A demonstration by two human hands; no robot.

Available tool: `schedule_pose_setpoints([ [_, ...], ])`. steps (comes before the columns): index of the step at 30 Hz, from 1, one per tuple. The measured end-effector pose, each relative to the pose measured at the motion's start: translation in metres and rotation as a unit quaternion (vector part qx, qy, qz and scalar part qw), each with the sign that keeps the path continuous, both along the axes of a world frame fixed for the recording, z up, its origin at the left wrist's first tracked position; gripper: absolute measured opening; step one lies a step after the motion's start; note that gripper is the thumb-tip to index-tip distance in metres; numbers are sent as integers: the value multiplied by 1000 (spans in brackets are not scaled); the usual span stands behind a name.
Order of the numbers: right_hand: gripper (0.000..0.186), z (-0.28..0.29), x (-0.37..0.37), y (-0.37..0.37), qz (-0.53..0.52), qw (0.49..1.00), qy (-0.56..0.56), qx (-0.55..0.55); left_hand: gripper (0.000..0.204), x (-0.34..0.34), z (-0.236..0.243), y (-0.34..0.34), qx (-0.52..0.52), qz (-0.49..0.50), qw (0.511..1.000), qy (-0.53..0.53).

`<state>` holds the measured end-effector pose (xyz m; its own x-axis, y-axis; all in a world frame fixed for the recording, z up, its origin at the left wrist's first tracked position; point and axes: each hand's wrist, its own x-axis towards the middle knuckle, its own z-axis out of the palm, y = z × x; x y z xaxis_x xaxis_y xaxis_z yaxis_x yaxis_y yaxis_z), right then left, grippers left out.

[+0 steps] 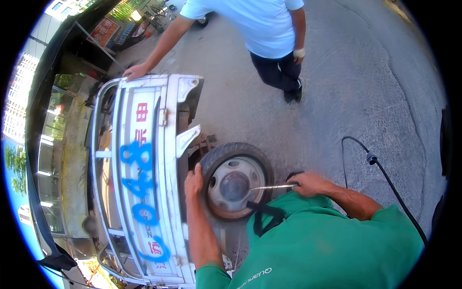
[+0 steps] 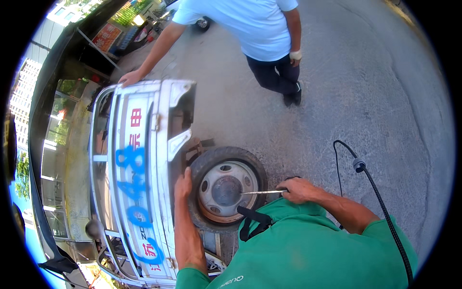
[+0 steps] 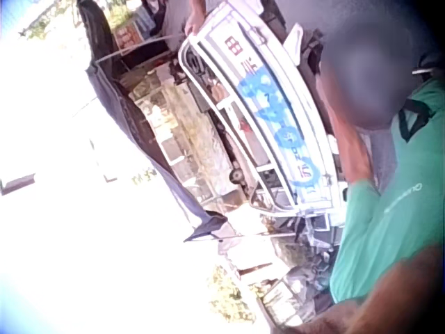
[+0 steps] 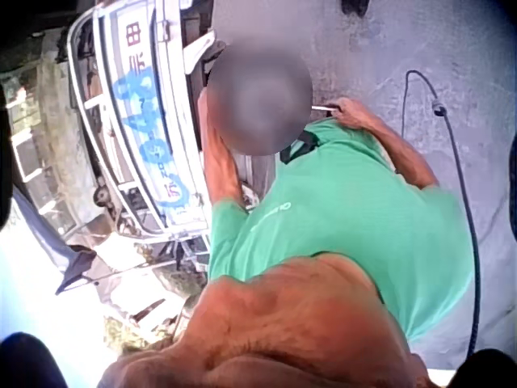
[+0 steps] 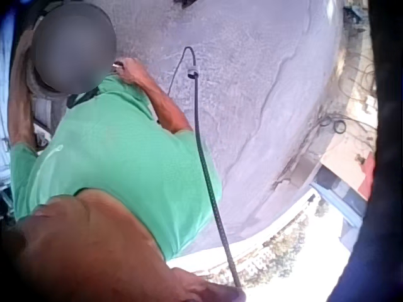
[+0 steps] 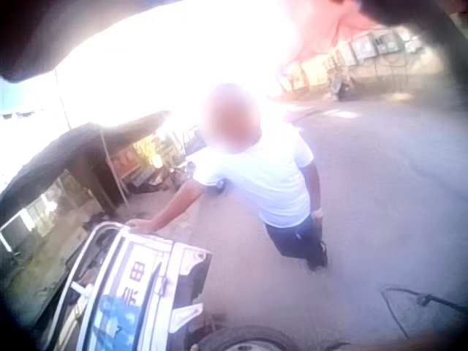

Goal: The person uses a metal tool to pry the tire bead away from the rim of a small white utility vehicle. They repeatedly insert the tool between the tire and the rim, working around the circumference to loosen the tire. Another person stands nearby observing the process.

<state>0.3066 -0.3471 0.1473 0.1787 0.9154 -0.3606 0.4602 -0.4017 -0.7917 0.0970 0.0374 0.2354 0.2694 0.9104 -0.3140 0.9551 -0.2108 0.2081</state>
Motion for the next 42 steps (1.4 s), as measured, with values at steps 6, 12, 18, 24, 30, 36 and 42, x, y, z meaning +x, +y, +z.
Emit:
schedule_pose_setpoints([
  [6,44,1,20,-9,-8,999,22,-36,85,-44,-51,2,-1,63,997,-38],
  [12,41,10,57,20,-46,996,42,-59,76,-34,-53,23,9,68,995,-78],
  [18,47,-8,81,40,-133,981,94,-109,57,-63,-79,0,128,69,982,-121],
  [24,52,-63,107,62,-193,957,144,-162,44,-62,-83,-55,248,1,953,-174],
  [30,56,-74,123,86,-189,950,144,-205,32,-59,-137,-135,35,-81,983,-159],
  [36,55,-87,101,117,-131,965,102,-202,39,-101,-187,-170,71,-203,976,7],
  [42,61,-71,94,123,-131,953,136,-236,39,-98,-184,-176,54,-242,968,44],
])
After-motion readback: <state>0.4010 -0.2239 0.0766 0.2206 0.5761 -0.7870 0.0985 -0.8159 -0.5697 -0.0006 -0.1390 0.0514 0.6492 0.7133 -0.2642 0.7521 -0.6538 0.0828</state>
